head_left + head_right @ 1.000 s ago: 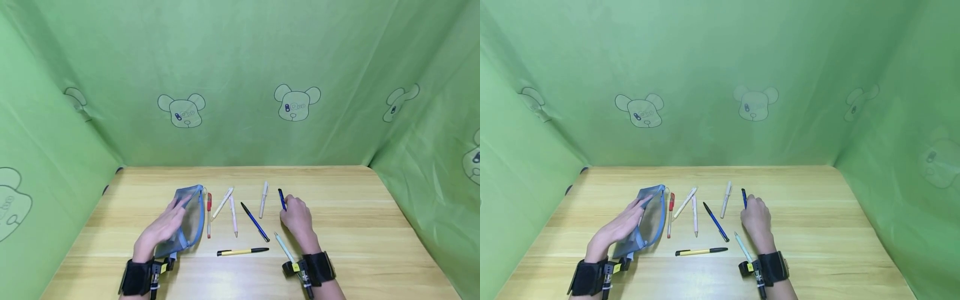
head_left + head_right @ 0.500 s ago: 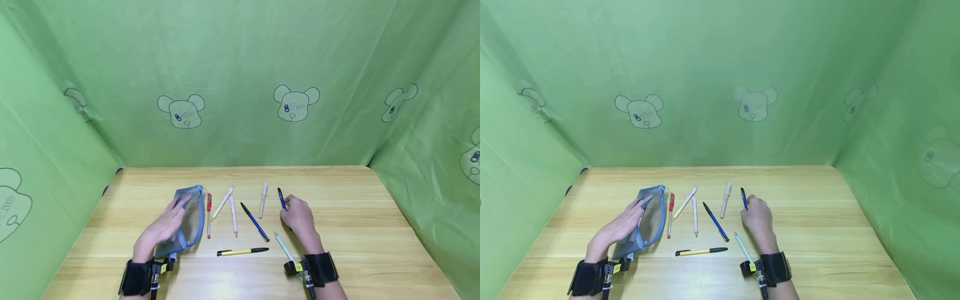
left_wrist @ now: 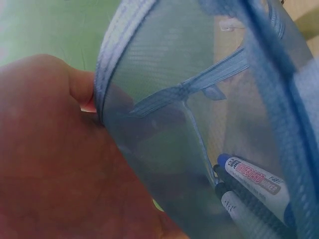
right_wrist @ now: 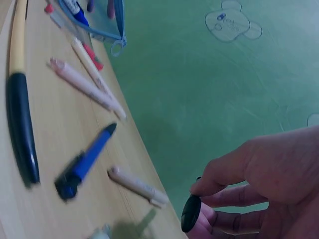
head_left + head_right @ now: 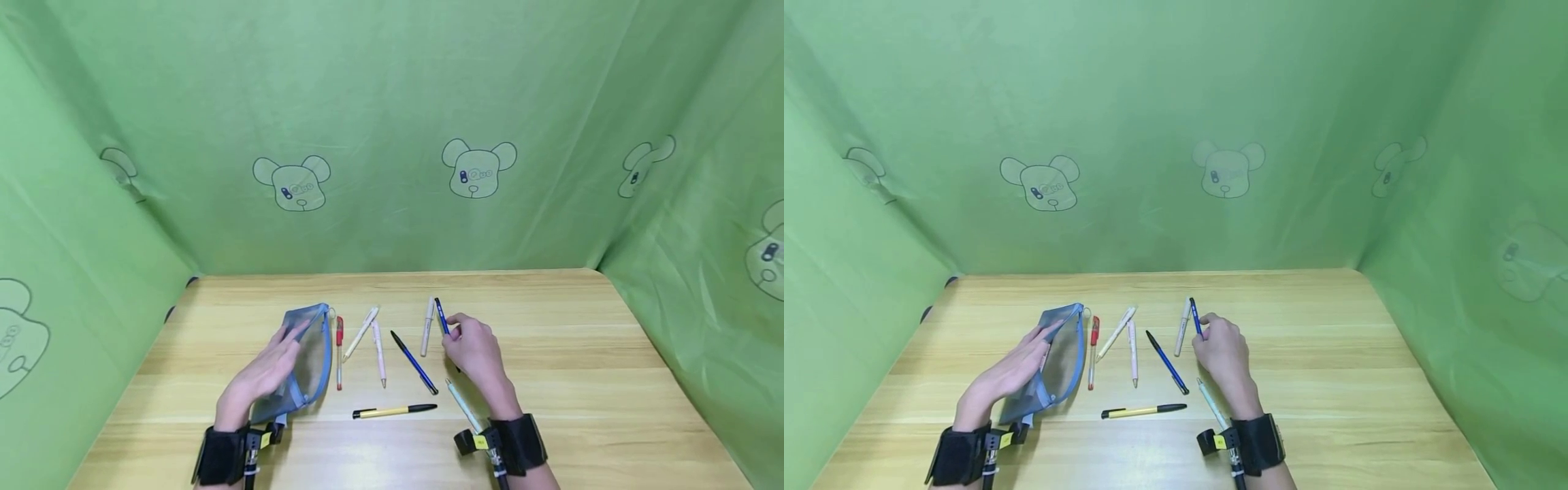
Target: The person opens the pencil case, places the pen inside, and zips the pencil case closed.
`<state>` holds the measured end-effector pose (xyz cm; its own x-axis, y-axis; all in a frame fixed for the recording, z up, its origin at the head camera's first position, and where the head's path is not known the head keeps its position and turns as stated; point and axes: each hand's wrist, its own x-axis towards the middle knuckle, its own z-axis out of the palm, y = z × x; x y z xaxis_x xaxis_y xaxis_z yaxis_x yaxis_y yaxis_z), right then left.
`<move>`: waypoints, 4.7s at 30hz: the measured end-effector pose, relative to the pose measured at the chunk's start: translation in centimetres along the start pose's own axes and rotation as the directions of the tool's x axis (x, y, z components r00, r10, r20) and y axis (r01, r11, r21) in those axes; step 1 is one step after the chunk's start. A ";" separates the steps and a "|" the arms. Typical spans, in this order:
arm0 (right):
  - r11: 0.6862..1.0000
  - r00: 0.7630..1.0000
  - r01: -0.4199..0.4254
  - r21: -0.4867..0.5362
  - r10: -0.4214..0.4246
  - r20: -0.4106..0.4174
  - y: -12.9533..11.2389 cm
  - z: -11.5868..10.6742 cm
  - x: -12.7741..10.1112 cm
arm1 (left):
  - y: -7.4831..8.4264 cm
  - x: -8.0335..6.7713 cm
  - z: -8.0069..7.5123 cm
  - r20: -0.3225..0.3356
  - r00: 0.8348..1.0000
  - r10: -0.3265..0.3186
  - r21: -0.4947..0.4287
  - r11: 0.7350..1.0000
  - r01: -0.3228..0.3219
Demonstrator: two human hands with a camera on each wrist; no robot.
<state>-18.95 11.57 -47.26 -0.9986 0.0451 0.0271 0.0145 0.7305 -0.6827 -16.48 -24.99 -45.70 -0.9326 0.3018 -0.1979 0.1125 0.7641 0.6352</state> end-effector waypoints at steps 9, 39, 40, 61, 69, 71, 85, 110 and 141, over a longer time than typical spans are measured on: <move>0.998 0.998 0.064 0.028 -0.065 0.021 -1.6 1.8 -0.8 | 0.0 0.0 0.0 -0.009 1.000 0.025 0.009 1.000 -0.025; 0.970 0.958 0.238 0.058 -0.244 0.151 -7.1 7.4 -2.5 | -0.1 -0.1 0.0 -0.003 1.000 0.015 0.004 1.000 -0.015; 0.970 0.958 0.238 0.058 -0.244 0.153 -7.3 7.6 -2.6 | -0.1 -0.1 0.0 -0.002 1.000 0.013 0.004 1.000 -0.013; 0.959 0.948 0.221 0.175 -0.253 0.193 -11.2 11.5 -2.2 | -0.2 0.0 0.1 -0.005 1.000 0.029 0.010 1.000 -0.029; 0.969 0.964 0.108 0.222 -0.157 0.214 -12.6 12.8 -1.7 | 0.1 -0.1 -0.1 0.008 1.000 0.003 -0.002 1.000 -0.003; 0.966 0.966 0.091 0.240 -0.144 0.216 -13.0 12.9 -1.7 | 0.2 -0.1 -0.1 0.013 1.000 -0.004 -0.003 1.000 0.004; 0.864 0.936 0.009 0.503 -0.185 0.301 -14.6 14.0 -2.2 | 0.0 -0.2 -0.2 0.018 1.000 -0.023 -0.025 0.999 0.023; 0.942 0.917 0.310 0.130 -0.332 0.221 -10.6 8.7 -2.9 | 0.3 -0.1 -0.3 -0.004 1.000 0.009 0.017 1.000 -0.009; 0.972 0.970 0.232 -0.045 -0.228 0.082 -3.9 0.1 -4.0 | 0.3 -0.1 -0.4 0.018 1.000 0.002 0.005 1.000 -0.002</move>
<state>-14.99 8.47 -44.77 -0.9764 -0.1782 0.1220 -0.2151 0.7507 -0.6246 -16.49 -25.05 -45.17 -0.9261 0.3135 -0.2097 0.1162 0.7662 0.6320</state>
